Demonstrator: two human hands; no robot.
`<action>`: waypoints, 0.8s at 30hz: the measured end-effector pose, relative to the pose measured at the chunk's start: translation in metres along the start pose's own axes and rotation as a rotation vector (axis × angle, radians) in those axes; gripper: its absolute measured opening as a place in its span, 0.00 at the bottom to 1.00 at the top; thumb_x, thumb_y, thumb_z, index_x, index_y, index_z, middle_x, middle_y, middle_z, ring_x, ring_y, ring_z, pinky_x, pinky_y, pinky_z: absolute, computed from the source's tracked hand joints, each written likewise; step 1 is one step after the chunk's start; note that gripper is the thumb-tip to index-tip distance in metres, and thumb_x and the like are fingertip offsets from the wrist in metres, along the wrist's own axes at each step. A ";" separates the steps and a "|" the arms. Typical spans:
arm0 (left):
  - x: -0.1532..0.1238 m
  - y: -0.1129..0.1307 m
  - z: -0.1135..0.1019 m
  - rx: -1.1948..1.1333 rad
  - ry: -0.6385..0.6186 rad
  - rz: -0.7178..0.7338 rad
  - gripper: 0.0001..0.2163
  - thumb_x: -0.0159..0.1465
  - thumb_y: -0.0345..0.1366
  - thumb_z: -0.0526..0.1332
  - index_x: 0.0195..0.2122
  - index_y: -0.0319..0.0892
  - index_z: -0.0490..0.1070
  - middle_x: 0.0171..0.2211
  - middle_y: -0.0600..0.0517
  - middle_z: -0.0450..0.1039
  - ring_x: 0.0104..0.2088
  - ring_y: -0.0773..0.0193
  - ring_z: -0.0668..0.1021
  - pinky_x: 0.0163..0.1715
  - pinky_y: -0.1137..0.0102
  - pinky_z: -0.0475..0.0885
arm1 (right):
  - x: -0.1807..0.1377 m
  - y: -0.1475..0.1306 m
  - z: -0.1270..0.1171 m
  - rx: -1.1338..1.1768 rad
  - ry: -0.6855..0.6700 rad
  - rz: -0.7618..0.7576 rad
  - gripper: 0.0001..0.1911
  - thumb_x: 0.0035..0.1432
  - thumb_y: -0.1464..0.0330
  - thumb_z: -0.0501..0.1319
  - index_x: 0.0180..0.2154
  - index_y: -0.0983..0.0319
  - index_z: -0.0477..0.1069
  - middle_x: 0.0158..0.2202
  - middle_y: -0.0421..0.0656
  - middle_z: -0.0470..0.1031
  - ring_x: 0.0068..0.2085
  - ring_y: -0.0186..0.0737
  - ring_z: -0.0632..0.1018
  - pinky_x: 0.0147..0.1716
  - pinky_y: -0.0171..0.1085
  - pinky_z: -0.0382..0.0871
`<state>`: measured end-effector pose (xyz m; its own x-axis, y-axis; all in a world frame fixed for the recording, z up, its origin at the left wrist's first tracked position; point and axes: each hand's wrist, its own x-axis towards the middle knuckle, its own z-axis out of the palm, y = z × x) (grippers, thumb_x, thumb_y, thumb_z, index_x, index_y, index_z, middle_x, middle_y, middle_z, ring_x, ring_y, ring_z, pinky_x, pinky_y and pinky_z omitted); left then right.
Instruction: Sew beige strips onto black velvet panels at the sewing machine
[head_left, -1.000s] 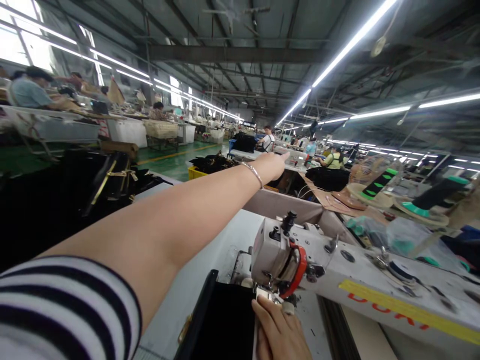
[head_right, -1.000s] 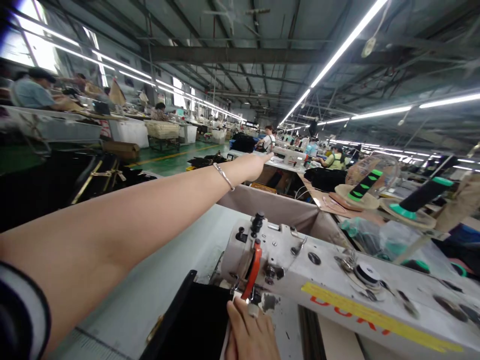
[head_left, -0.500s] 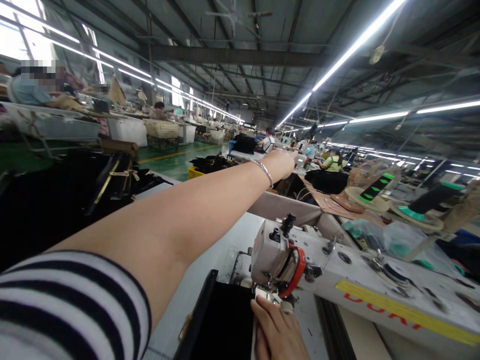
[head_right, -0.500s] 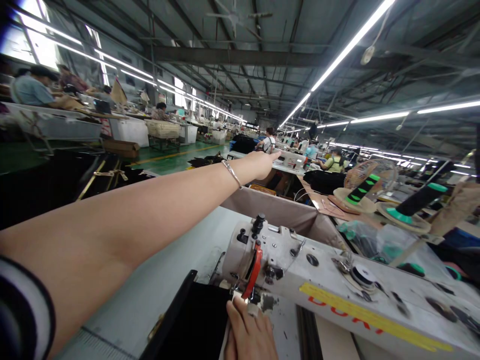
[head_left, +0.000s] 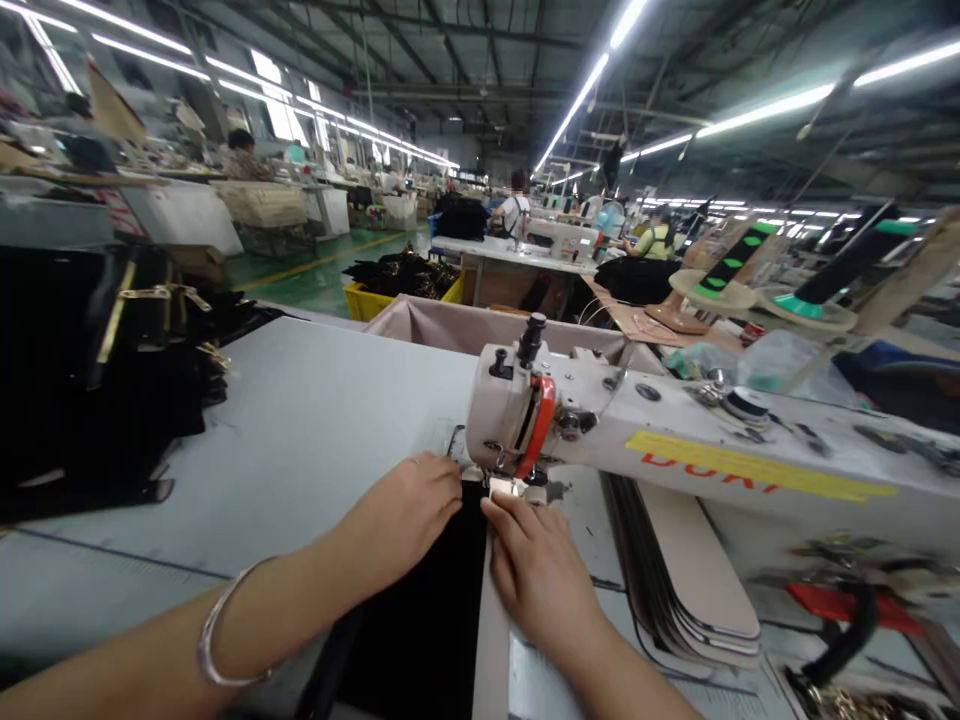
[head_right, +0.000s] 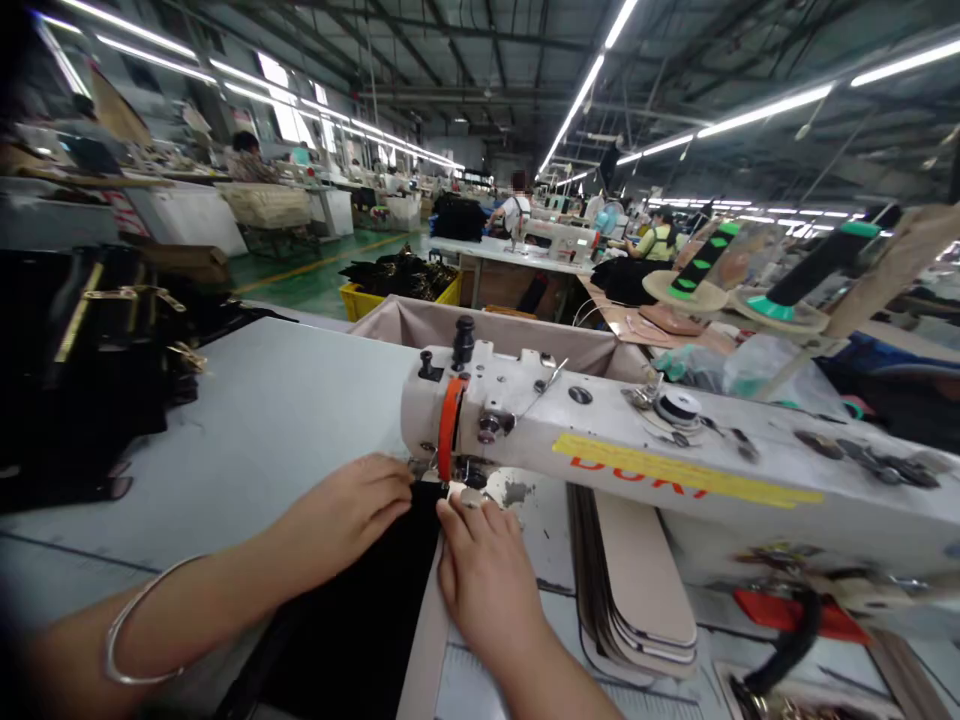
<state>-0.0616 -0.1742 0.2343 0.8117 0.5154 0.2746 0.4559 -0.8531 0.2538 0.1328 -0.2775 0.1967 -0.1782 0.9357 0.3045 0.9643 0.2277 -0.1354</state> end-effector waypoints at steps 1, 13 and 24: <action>-0.003 0.002 0.010 -0.017 -0.002 0.028 0.10 0.70 0.29 0.54 0.45 0.39 0.75 0.49 0.46 0.76 0.52 0.55 0.76 0.57 0.57 0.69 | 0.000 0.000 0.000 0.003 -0.007 0.001 0.25 0.63 0.74 0.55 0.61 0.58 0.64 0.61 0.45 0.68 0.54 0.49 0.70 0.53 0.50 0.66; -0.005 -0.009 0.045 -0.151 -0.005 0.004 0.18 0.68 0.32 0.60 0.59 0.38 0.66 0.60 0.43 0.68 0.62 0.55 0.69 0.64 0.55 0.64 | -0.001 0.002 0.000 0.014 -0.007 -0.002 0.25 0.63 0.74 0.55 0.61 0.58 0.64 0.60 0.46 0.69 0.53 0.48 0.70 0.51 0.49 0.65; 0.002 -0.007 0.041 -0.099 -0.015 0.074 0.14 0.69 0.31 0.59 0.55 0.38 0.68 0.58 0.43 0.70 0.60 0.54 0.71 0.63 0.56 0.66 | -0.001 0.001 0.001 -0.016 -0.031 0.028 0.25 0.63 0.74 0.55 0.62 0.58 0.63 0.54 0.49 0.71 0.50 0.51 0.71 0.49 0.51 0.65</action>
<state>-0.0483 -0.1709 0.1952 0.8478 0.4490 0.2822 0.3565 -0.8765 0.3236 0.1337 -0.2780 0.1954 -0.1568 0.9495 0.2717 0.9720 0.1970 -0.1278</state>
